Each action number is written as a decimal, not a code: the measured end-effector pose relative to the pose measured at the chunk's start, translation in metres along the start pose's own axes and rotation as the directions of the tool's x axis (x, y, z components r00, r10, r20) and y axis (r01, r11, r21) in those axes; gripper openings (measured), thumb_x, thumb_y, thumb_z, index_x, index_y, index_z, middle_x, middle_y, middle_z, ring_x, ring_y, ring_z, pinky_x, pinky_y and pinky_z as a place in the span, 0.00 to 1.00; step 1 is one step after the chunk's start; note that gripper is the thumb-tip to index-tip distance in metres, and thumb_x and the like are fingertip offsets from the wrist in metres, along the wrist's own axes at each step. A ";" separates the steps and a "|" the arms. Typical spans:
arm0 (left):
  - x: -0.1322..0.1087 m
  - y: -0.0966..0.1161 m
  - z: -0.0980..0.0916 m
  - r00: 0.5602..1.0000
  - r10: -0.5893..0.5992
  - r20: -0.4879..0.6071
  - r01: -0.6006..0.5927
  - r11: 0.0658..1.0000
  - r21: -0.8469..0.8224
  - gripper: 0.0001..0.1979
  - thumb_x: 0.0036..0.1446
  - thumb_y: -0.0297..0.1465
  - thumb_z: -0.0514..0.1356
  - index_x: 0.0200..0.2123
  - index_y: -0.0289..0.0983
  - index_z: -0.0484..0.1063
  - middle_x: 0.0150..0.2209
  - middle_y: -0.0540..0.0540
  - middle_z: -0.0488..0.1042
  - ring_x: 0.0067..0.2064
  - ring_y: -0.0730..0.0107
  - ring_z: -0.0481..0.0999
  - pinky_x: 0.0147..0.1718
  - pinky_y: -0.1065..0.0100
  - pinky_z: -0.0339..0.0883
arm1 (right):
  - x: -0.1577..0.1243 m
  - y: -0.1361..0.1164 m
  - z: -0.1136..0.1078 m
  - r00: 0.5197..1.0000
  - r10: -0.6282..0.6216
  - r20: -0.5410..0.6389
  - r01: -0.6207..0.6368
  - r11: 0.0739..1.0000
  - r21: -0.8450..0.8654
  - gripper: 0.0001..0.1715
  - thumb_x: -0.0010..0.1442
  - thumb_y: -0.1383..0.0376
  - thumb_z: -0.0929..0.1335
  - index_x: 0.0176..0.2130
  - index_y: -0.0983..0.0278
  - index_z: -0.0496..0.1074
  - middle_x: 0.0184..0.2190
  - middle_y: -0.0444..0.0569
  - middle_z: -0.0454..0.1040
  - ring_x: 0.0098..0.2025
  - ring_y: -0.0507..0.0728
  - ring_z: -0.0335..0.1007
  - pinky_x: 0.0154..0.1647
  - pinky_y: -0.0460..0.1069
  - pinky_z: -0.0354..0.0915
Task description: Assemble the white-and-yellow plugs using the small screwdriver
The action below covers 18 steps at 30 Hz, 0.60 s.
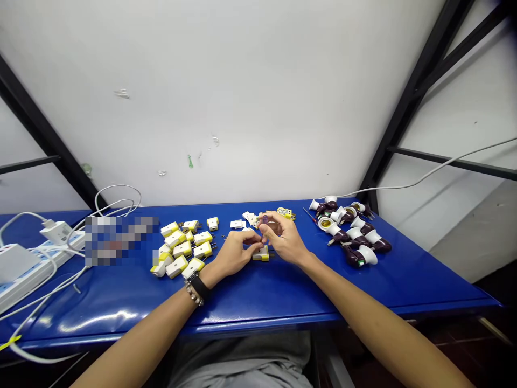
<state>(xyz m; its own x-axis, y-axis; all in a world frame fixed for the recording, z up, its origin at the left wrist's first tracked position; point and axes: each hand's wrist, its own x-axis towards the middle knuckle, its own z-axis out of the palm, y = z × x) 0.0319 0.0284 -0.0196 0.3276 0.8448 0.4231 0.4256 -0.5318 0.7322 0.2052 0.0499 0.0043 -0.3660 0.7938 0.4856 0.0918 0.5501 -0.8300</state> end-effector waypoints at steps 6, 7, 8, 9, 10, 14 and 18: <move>-0.003 -0.001 -0.002 0.998 0.012 0.055 -0.016 0.997 0.070 0.10 0.62 0.29 0.58 0.35 0.35 0.80 0.34 0.46 0.82 0.35 0.67 0.79 0.38 0.69 0.71 | 0.000 -0.002 0.002 1.000 0.009 0.028 -0.010 0.999 0.044 0.12 0.65 0.56 0.67 0.37 0.62 0.73 0.33 0.47 0.78 0.25 0.53 0.72 0.29 0.49 0.70; -0.003 -0.002 -0.001 0.999 0.013 0.046 -0.016 0.998 0.058 0.09 0.62 0.30 0.59 0.36 0.35 0.80 0.35 0.45 0.82 0.35 0.67 0.79 0.38 0.69 0.72 | 0.001 -0.001 0.003 1.000 0.011 0.003 -0.011 1.000 0.028 0.11 0.63 0.56 0.69 0.35 0.62 0.73 0.31 0.47 0.78 0.25 0.53 0.72 0.29 0.49 0.70; -0.003 -0.004 -0.001 0.999 0.011 0.033 -0.013 0.999 0.047 0.08 0.61 0.31 0.61 0.36 0.35 0.80 0.35 0.45 0.82 0.35 0.67 0.79 0.37 0.69 0.72 | 0.001 -0.001 0.004 1.000 0.013 -0.024 -0.012 1.000 0.011 0.12 0.61 0.56 0.70 0.33 0.62 0.72 0.29 0.46 0.77 0.25 0.53 0.72 0.28 0.49 0.70; -0.002 -0.005 0.000 1.000 0.008 0.021 -0.009 0.999 0.040 0.08 0.61 0.32 0.61 0.36 0.35 0.80 0.34 0.45 0.82 0.34 0.67 0.79 0.36 0.69 0.72 | 0.001 0.000 0.005 0.999 0.012 -0.048 -0.012 1.000 -0.007 0.13 0.60 0.56 0.71 0.31 0.62 0.71 0.27 0.45 0.76 0.25 0.53 0.71 0.27 0.48 0.69; -0.002 -0.006 0.001 1.000 0.005 0.012 -0.006 0.999 0.043 0.08 0.61 0.33 0.62 0.34 0.35 0.79 0.32 0.46 0.81 0.33 0.68 0.78 0.34 0.70 0.72 | 0.001 0.000 0.005 0.998 0.010 -0.068 -0.011 1.000 -0.024 0.15 0.58 0.55 0.72 0.29 0.61 0.70 0.25 0.44 0.75 0.24 0.53 0.70 0.26 0.48 0.68; 0.000 -0.009 0.002 1.000 0.009 0.003 -0.010 0.993 0.115 0.09 0.61 0.31 0.61 0.31 0.36 0.79 0.29 0.48 0.80 0.30 0.70 0.76 0.31 0.71 0.68 | 0.001 -0.001 0.003 0.998 0.004 -0.059 -0.004 1.000 0.006 0.14 0.58 0.54 0.72 0.38 0.61 0.74 0.31 0.46 0.78 0.27 0.53 0.72 0.27 0.48 0.69; -0.002 -0.007 0.000 1.000 0.001 0.009 -0.003 0.985 0.175 0.07 0.61 0.29 0.61 0.33 0.37 0.80 0.31 0.48 0.82 0.31 0.70 0.77 0.32 0.71 0.68 | 0.002 -0.005 0.000 1.000 0.011 0.008 -0.011 0.999 0.051 0.15 0.64 0.55 0.67 0.45 0.62 0.75 0.35 0.49 0.80 0.26 0.53 0.72 0.29 0.48 0.71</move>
<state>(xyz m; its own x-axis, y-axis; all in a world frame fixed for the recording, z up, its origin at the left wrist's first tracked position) 0.0282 0.0303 -0.0257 0.3358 0.8437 0.4188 0.5661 -0.5361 0.6262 0.2044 0.0485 0.0095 -0.3728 0.7976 0.4741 0.0483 0.5269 -0.8485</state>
